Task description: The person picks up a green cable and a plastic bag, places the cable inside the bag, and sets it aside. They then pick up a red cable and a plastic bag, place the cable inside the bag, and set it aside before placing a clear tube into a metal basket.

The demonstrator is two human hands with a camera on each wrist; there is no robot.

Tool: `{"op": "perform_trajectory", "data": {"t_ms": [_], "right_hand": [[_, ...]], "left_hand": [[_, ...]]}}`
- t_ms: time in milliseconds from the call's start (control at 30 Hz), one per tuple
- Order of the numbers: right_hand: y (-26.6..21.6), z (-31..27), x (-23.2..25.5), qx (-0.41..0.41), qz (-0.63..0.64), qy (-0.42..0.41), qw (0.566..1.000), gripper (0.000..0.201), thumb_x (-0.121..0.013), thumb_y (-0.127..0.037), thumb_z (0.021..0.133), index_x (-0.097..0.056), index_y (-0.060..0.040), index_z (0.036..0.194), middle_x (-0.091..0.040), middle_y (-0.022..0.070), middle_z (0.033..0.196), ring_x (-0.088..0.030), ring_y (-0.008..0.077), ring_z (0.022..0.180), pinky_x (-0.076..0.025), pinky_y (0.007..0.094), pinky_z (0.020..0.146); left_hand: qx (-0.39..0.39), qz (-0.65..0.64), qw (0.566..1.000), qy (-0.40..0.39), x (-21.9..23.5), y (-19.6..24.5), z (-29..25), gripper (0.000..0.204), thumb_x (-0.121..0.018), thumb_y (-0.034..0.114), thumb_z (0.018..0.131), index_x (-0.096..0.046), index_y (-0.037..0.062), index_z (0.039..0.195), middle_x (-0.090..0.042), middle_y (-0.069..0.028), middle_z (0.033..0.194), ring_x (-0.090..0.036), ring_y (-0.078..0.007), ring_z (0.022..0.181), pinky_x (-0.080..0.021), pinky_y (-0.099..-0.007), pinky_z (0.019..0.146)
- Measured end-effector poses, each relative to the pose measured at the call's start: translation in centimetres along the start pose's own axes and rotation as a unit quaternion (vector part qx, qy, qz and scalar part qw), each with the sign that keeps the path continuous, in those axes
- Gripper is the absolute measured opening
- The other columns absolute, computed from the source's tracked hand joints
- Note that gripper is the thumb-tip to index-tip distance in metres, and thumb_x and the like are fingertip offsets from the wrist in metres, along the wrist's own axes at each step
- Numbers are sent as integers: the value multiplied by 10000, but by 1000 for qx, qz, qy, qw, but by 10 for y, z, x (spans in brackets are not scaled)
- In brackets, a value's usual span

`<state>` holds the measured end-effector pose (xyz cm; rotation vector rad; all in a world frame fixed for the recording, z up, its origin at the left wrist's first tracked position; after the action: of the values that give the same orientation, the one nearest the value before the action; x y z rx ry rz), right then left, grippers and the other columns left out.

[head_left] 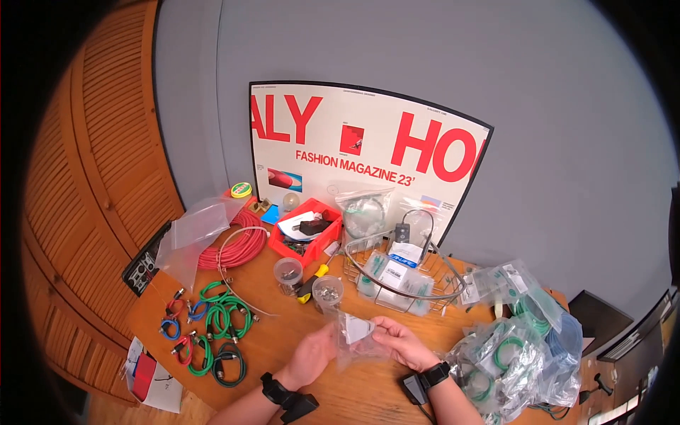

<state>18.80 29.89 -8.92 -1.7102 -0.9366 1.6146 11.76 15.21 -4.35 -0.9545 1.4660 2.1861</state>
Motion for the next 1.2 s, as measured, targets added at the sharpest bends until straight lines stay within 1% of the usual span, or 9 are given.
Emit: {"op": "perform_trajectory", "data": {"t_ms": [100, 300, 467, 500, 600, 833, 1033, 1100, 1200], "right_hand": [[-3, 1, -5, -9, -54, -7, 998, 312, -552, -64, 950, -480, -42, 1252, -589, 47, 1184, -579, 134, 1082, -456, 284, 966], [-11, -3, -4, 35, -97, 45, 994, 513, -561, -189, 948, -353, -62, 1399, -437, 105, 1388, -476, 172, 1240, -446, 349, 987], [-16, -1, -24, 27, 24, -22, 999, 472, -494, -236, 978, -338, -120, 1407, -426, 141, 1389, -474, 285, 1240, -438, 407, 990], [-16, -1, -23, 36, 5, -29, 999, 445, -493, -237, 978, -351, -115, 1382, -426, 143, 1387, -473, 290, 1240, -432, 418, 996], [-12, -1, -24, 32, 3, -53, 998, 393, -548, -174, 949, -388, -106, 1301, -448, 126, 1355, -474, 276, 1231, -429, 414, 1000], [-5, -1, -11, 20, -274, 45, 960, 318, -595, 29, 887, -533, -54, 1188, -600, 26, 1147, -584, 105, 1000, -491, 254, 834], [-5, 0, -16, 23, -271, 52, 961, 227, -613, -1, 892, -643, -38, 1113, -676, 9, 995, -611, 69, 823, -492, 218, 735], [-4, -1, -9, 20, -269, 76, 960, 201, -614, -1, 891, -653, -36, 1084, -681, 9, 976, -609, 63, 798, -483, 208, 704], [-1, 1, -1, 37, -254, 72, 964, 208, -612, 0, 891, -647, -36, 1093, -682, 9, 976, -605, 59, 783, -477, 205, 669]], "left_hand": [[54, 81, 990, 100, 2, -4, -5, 345, -457, 194, 964, -455, 60, 1282, -554, -56, 1212, -549, -138, 1077, -437, -302, 921], [5, 404, 915, 26, -7, 16, -3, 364, -584, 56, 879, -495, 67, 1232, -608, 1, 1049, -574, -91, 868, -438, -213, 747], [-145, 756, 633, 85, -52, 44, -16, 482, -584, 49, 782, -508, 131, 1251, -636, -70, 1040, -640, -266, 875, -514, -373, 707], [-142, 741, 651, 81, -45, 34, -19, 596, -582, 50, 755, -451, 146, 1329, -626, -131, 1082, -624, -357, 878, -513, -456, 711], [-24, 762, 642, 75, -33, 13, -23, 747, -582, 45, 737, -326, 167, 1428, -618, -167, 1095, -639, -362, 803, -520, -460, 648], [-12, 736, 674, 58, -52, 10, -33, 849, -618, 90, 730, -199, 125, 1468, -622, -195, 1029, -639, -371, 669, -520, -458, 569], [-126, 754, 644, 19, -65, 19, -62, 609, -584, 108, 780, -410, 129, 1364, -570, -145, 1202, -648, -320, 829, -530, -424, 621], [-200, 794, 570, -71, -95, 47, -88, 445, -566, 89, 794, -559, 144, 1236, -589, -60, 1189, -574, -276, 1070, -513, -372, 825], [-127, 823, 546, 95, -66, 109, -125, 342, -592, 59, 758, -633, 138, 1088, -605, -48, 1150, -556, -281, 1086, -484, -378, 883]]}}
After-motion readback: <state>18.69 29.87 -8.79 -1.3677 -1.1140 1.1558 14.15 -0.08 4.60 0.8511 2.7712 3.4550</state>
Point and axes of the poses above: each hand's wrist, its own z-axis towards the middle knuckle, its own x-axis out of the back of the hand, y = z × x, the point moved 6 cm from there along z, towards the middle knuckle
